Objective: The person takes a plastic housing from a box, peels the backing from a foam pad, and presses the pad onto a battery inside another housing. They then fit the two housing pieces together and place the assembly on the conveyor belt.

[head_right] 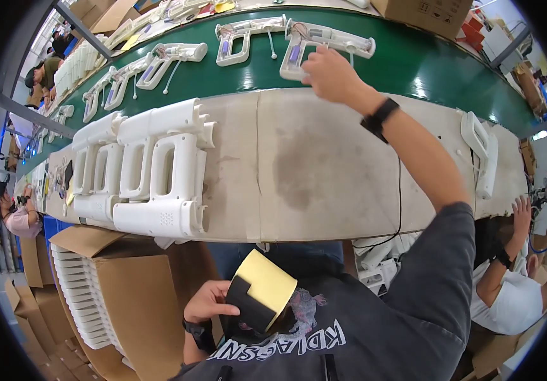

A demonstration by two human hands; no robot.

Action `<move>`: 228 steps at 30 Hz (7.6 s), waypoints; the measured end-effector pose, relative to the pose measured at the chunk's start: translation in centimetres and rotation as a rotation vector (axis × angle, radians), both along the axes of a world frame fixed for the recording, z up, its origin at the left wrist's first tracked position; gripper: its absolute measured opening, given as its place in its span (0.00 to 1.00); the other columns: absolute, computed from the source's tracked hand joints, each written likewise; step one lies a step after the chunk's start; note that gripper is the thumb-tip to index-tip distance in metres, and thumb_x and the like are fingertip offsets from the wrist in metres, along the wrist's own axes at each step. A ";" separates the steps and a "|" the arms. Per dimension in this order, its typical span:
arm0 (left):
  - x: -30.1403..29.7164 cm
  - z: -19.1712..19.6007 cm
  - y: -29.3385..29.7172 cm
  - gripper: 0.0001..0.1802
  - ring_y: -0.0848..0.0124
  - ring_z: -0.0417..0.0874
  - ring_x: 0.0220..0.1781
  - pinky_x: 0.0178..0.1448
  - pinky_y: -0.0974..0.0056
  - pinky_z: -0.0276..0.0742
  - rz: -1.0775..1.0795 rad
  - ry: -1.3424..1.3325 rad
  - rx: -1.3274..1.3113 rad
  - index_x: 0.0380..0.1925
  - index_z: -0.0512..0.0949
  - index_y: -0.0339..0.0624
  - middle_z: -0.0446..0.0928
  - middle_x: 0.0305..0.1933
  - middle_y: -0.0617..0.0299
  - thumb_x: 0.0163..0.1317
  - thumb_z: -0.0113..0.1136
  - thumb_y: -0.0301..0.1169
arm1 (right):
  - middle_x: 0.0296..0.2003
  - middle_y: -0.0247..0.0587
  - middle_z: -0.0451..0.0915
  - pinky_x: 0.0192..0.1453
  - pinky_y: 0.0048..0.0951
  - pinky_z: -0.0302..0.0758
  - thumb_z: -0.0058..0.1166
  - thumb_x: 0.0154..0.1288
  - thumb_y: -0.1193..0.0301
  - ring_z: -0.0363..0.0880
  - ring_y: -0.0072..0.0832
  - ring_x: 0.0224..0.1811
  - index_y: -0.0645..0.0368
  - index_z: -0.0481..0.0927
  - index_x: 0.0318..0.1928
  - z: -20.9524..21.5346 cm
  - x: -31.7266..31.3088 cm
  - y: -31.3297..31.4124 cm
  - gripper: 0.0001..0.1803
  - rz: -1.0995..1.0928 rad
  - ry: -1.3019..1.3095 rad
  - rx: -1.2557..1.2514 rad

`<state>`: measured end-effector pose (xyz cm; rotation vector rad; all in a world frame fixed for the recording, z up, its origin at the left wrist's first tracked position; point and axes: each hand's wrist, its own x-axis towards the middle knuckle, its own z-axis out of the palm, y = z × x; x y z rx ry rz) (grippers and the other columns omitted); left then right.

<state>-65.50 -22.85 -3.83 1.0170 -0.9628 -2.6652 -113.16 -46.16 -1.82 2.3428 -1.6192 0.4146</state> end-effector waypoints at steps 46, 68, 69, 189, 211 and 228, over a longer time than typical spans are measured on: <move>-7.9 2.1 -3.1 0.26 0.76 0.79 0.55 0.59 0.66 0.75 0.011 0.041 -0.562 0.62 0.71 0.33 0.80 0.54 0.58 0.66 0.65 0.28 | 0.36 0.34 0.80 0.42 0.24 0.72 0.67 0.60 0.73 0.73 0.22 0.35 0.62 0.85 0.46 1.7 9.2 11.4 0.14 0.013 -0.849 0.385; -9.9 2.0 -3.1 0.24 0.76 0.78 0.56 0.59 0.68 0.76 0.427 0.011 -0.409 0.62 0.67 0.32 0.78 0.55 0.58 0.70 0.60 0.26 | 0.42 0.41 0.80 0.43 0.35 0.76 0.69 0.57 0.73 0.78 0.37 0.41 0.60 0.83 0.50 4.1 12.7 15.8 0.19 0.329 -0.720 0.584; -10.2 2.1 -3.3 0.23 0.75 0.79 0.55 0.58 0.68 0.77 0.447 0.006 -0.388 0.62 0.67 0.32 0.78 0.55 0.57 0.70 0.60 0.25 | 0.41 0.41 0.80 0.43 0.34 0.76 0.70 0.56 0.73 0.79 0.36 0.40 0.60 0.83 0.50 4.0 13.6 17.0 0.19 0.359 -0.683 0.560; -9.7 0.0 -3.5 0.23 0.85 0.55 0.23 0.29 0.76 0.53 0.222 0.095 -0.357 0.64 0.69 0.32 0.58 0.22 0.75 0.79 0.44 0.39 | 0.60 0.47 0.78 0.67 0.40 0.69 0.69 0.57 0.71 0.73 0.45 0.62 0.57 0.73 0.65 -0.6 1.0 14.1 0.34 -0.009 -0.478 0.257; -10.2 1.7 -5.2 0.18 0.86 0.57 0.26 0.31 0.75 0.52 0.243 -0.009 -0.443 0.63 0.71 0.38 0.63 0.24 0.77 0.76 0.51 0.31 | 0.61 0.45 0.77 0.70 0.41 0.68 0.71 0.54 0.72 0.72 0.44 0.63 0.54 0.73 0.66 -0.9 0.4 14.0 0.36 -0.011 -0.470 0.312; -12.6 0.1 -7.3 0.30 0.85 0.63 0.30 0.33 0.75 0.60 0.331 -0.347 -0.562 0.72 0.62 0.35 0.70 0.29 0.74 0.76 0.54 0.37 | 0.46 0.39 0.80 0.52 0.27 0.73 0.59 0.69 0.50 0.75 0.25 0.46 0.61 0.77 0.58 -2.0 -1.0 10.5 0.29 -0.141 -0.876 0.807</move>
